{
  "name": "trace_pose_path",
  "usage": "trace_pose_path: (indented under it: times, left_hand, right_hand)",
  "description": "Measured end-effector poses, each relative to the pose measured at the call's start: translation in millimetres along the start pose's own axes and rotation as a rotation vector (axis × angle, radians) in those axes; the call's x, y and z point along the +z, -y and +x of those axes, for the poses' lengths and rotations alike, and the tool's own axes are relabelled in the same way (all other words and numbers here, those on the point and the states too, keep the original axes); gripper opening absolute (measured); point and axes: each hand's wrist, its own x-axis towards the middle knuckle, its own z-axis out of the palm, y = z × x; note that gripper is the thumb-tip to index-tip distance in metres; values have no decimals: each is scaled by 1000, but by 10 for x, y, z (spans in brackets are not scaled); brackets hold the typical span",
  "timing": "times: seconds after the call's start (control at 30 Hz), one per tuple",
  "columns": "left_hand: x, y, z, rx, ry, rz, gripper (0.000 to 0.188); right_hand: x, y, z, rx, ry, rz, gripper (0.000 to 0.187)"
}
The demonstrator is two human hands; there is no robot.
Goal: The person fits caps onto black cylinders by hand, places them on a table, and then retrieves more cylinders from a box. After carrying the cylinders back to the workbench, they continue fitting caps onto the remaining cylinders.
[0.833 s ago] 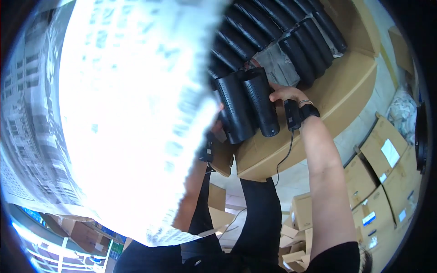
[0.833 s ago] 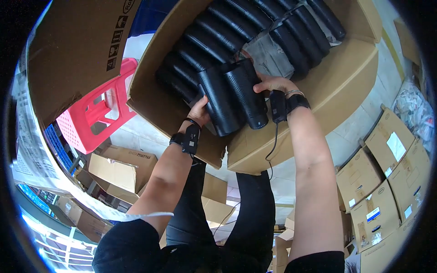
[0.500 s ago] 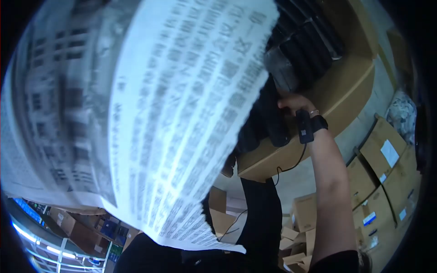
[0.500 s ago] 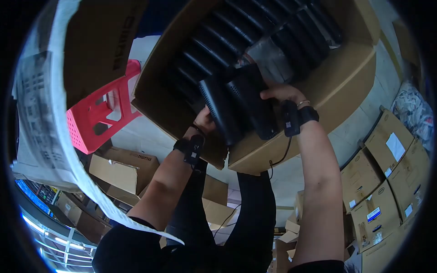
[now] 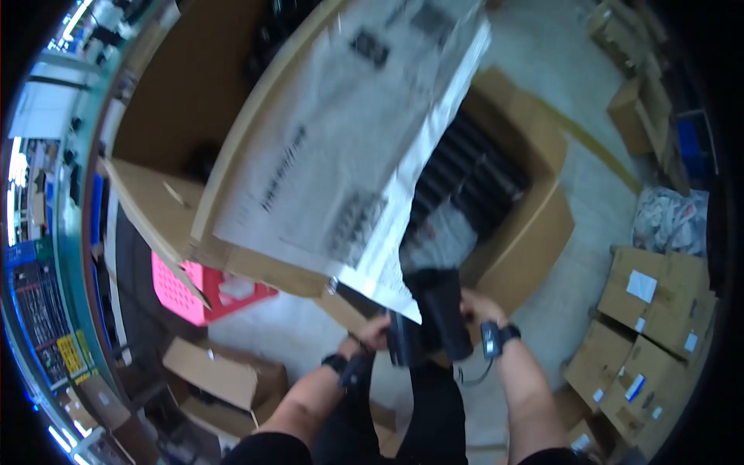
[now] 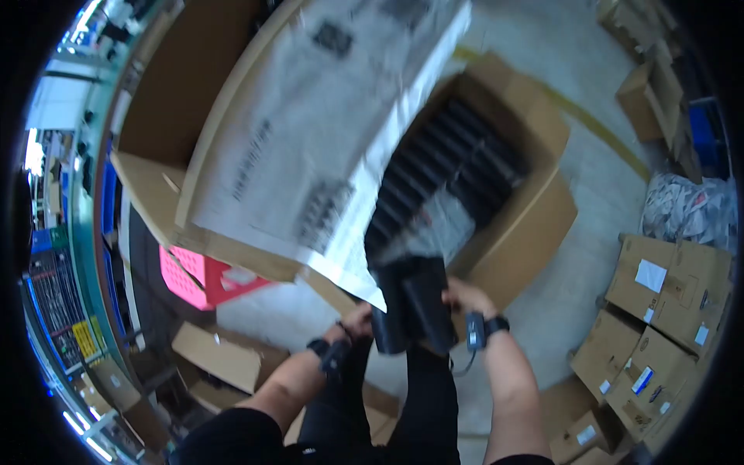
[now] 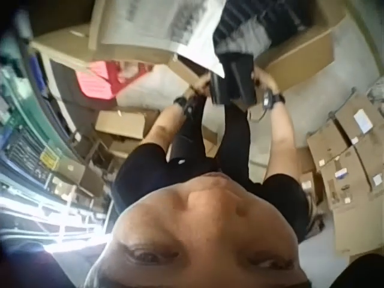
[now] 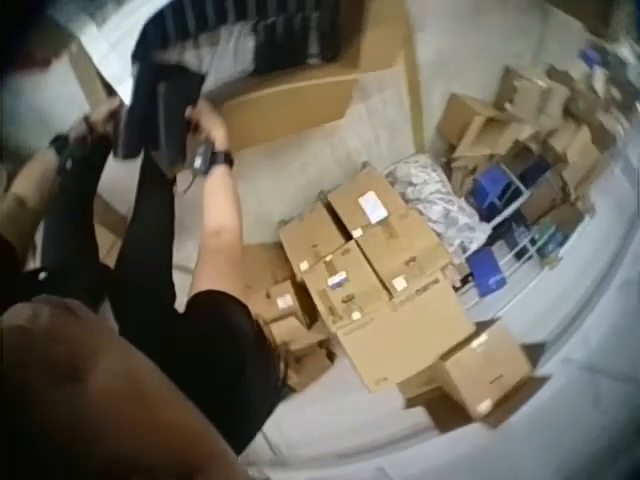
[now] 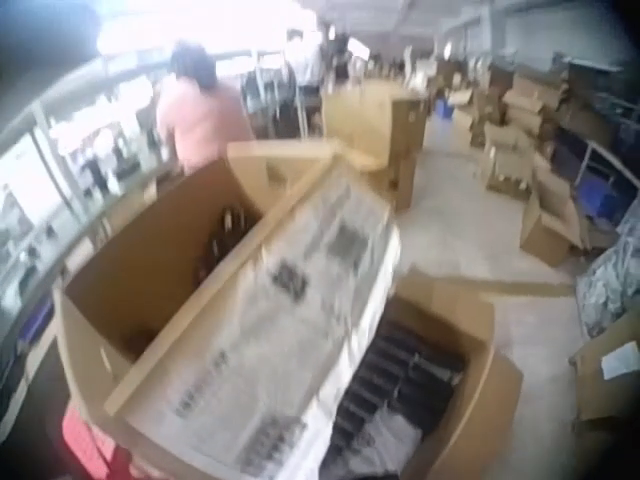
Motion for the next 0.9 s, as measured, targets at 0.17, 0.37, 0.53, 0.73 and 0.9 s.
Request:
trace_pose_path:
  times: [0.17,0.37,0.53,0.73,0.9]
  left_hand:
    - [472,220,-818,32,-350,65,48]
    - [1231,402,-1737,-1,-318,189,59]
    - [1797,359,-2330,-21,-281,306,60]
    - [1962,336,-2806,13,-212,314,59]
    - [2009,555,-3199,165,-133,289,60]
  right_hand:
    - [449,-533,-357,-17,56,13,50]
    - [1529,-320,-1429,-8,-39,239,40]
    - [2227,-220,-2093,-145,164,594,48]
    - [2796,104,-2492,-85,0,510,53]
    - [2992,270,-2596,1,136,442,35]
